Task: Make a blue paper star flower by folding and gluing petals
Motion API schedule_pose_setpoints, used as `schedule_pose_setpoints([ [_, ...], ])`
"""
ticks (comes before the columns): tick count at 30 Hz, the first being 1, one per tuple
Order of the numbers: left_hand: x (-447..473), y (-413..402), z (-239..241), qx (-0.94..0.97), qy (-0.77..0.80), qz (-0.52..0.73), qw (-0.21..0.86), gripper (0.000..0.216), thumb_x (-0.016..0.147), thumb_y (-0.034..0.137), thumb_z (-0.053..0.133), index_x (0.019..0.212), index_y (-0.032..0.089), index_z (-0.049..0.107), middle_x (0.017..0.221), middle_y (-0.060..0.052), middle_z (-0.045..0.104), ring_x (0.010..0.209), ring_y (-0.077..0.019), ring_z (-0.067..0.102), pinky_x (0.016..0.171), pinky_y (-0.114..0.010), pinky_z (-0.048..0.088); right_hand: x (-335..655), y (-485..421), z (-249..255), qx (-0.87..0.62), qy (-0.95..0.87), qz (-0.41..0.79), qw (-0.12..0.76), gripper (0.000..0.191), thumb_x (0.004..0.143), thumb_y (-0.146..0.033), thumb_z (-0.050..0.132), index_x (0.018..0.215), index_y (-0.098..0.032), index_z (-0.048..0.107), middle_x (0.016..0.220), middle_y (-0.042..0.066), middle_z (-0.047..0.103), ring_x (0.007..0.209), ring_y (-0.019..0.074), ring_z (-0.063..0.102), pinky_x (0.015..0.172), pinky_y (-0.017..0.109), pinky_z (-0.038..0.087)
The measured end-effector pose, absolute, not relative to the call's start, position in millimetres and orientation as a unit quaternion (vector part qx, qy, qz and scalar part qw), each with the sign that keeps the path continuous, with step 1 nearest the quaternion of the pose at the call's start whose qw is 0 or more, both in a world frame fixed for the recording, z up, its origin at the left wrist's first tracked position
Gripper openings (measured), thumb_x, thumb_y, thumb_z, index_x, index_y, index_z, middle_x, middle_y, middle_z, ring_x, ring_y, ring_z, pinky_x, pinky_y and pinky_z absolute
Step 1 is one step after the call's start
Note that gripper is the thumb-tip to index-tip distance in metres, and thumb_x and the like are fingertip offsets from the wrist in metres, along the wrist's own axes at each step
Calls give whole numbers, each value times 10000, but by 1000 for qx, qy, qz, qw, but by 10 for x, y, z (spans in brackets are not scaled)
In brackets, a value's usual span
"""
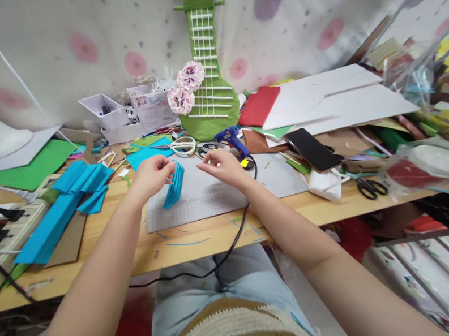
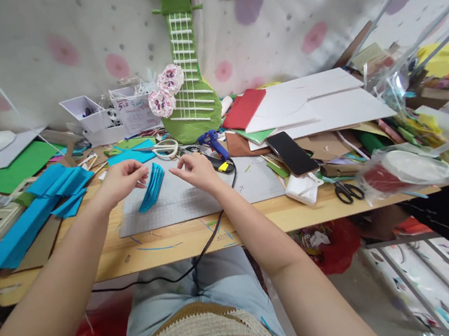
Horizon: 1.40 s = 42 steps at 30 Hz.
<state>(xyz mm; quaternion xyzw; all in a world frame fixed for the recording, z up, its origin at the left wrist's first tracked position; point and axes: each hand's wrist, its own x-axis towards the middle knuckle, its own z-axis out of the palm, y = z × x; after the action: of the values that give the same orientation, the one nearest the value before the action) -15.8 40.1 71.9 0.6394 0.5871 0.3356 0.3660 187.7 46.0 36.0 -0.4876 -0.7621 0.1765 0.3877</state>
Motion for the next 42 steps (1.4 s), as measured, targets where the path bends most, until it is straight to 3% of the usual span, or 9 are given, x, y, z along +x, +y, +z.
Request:
schedule_pose_setpoints([
  [5,-375,402,744,633,580,353,372,203,713,342,588,642,166,517,578,15,564,523,-105,555,533,-246,490,1773,526,569,-478,-807,205,280,293,822,-424,537,994,-233,676,590,-31,545,558,98,446,568,229,291],
  [10,-497,417,646,617,601,352,365,227,683,370,620,640,159,546,572,2,579,514,-104,543,500,-231,476,1669,624,605,-461,-845,149,227,245,825,-407,555,784,-221,710,658,15,607,675,137,492,617,245,305],
  [17,-460,375,638,560,612,363,423,237,672,364,645,621,153,550,573,-6,567,561,-119,560,521,-240,486,1621,548,617,-467,-841,115,248,186,828,-378,567,825,-241,693,755,41,617,819,179,506,678,265,346],
  [21,-466,426,546,519,630,386,430,258,757,389,568,839,145,589,742,-46,652,602,-115,595,544,-230,490,1681,533,693,-496,-829,95,240,220,811,-422,572,819,-243,699,708,30,611,727,164,515,612,252,311],
  [25,-479,540,375,551,712,295,321,389,742,354,596,1060,141,530,853,-93,686,693,-161,646,599,-257,492,1819,598,696,-539,-795,87,266,252,831,-407,535,798,-221,702,680,26,617,658,147,505,576,248,284],
  [29,-395,619,330,629,738,135,204,418,680,460,638,957,149,603,820,-128,700,829,-248,662,714,-311,479,1939,651,589,-544,-785,90,282,276,826,-422,534,753,-209,694,649,24,607,640,141,493,564,245,275],
  [32,-311,650,375,648,740,59,171,371,661,477,645,867,169,644,723,-120,696,838,-270,663,713,-304,473,1991,668,471,-544,-782,93,289,272,822,-422,536,752,-211,693,660,20,610,645,138,495,572,239,282],
  [37,-241,688,408,665,731,-7,153,224,664,426,639,637,204,637,610,-95,669,766,-252,666,670,-281,471,2057,691,298,-540,-772,112,316,278,819,-437,528,782,-216,693,666,15,619,651,135,509,585,233,312],
  [42,-154,742,432,654,734,-38,179,239,648,326,633,463,204,544,495,-70,616,608,-230,646,578,-281,466,2091,682,205,-544,-757,136,335,282,824,-426,521,772,-206,689,699,24,633,666,140,527,598,239,324],
])
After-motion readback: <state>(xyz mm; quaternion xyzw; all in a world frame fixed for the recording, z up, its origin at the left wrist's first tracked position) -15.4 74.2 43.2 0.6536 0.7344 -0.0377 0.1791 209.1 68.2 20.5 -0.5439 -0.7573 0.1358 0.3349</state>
